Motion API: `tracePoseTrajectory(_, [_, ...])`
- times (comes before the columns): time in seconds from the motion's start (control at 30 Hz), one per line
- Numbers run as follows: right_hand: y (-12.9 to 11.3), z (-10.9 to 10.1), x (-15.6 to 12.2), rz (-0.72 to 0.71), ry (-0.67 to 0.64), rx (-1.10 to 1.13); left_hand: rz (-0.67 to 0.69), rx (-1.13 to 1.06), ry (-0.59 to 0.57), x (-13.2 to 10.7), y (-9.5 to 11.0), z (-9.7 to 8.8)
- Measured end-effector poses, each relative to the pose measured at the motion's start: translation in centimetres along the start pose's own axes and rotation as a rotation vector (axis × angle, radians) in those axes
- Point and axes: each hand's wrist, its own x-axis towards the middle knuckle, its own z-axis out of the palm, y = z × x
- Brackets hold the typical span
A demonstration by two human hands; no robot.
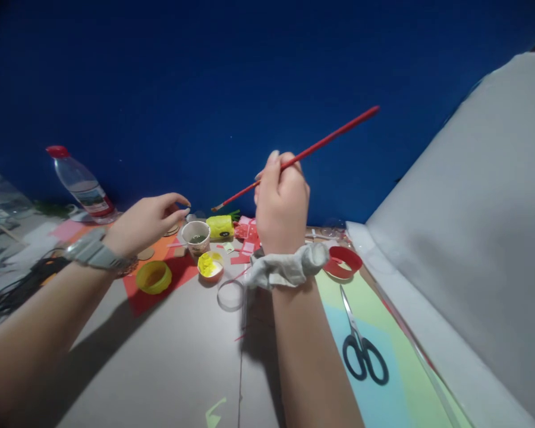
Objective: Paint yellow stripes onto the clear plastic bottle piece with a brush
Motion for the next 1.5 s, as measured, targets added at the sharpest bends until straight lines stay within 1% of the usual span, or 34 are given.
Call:
tracePoseTrajectory(0.07, [0.1, 0.5, -0.4, 0.021, -0.139, -0.075, 0.028, 0.032, -0.034, -1.1, -0.7, -0.1])
tracePoseTrajectory(0.13, [0.3, 1.4, -0.9, 0.014, -0.258, -0.117, 0.059, 0.054, -0.061, -1.8, -1.2, 0.4])
tracePoseTrajectory(0.23, [1.1, 3.3, -2.0, -0.023, -0.393, -0.154, 0.031, 0.080, -0.082, -2.2, -1.5, 1.8])
tracePoseTrajectory(0.3, [1.8, 4.5, -2.8, -0.019, -0.486, -0.169, 0.009, 0.085, -0.085, -2.2, -1.5, 2.8])
tracePoseTrajectory(0.4, [2.9, 5.9, -3.7, 0.025, -0.590, -0.197, 0.004, 0.087, -0.089, -2.1, -1.5, 4.0])
tracePoseTrajectory(0.47, [3.6, 6.4, -4.0, 0.032, -0.630, -0.214, -0.001, 0.084, -0.086, -2.1, -1.7, 4.4])
tracePoseTrajectory(0.67, [4.3, 6.8, -4.2, 0.029, -0.642, -0.231, 0.015, 0.098, -0.049, -1.9, -2.1, 4.3])
tracePoseTrajectory(0.77, [4.1, 6.8, -4.3, 0.023, -0.650, -0.240, -0.014, 0.098, -0.066, -1.6, -1.9, 4.2])
tracePoseTrajectory(1.0, [3.9, 7.0, -4.4, 0.010, -0.669, -0.267, -0.039, -0.004, -0.111, -1.3, -2.0, 4.3])
tracePoseTrajectory(1.3, [3.8, 7.1, -4.5, 0.001, -0.690, -0.293, -0.052, -0.004, -0.105, -1.4, -2.1, 4.4])
tracePoseTrajectory(1.5, [3.9, 6.9, -4.4, 0.006, -0.671, -0.284, -0.053, -0.051, -0.099, -1.4, -2.2, 4.7])
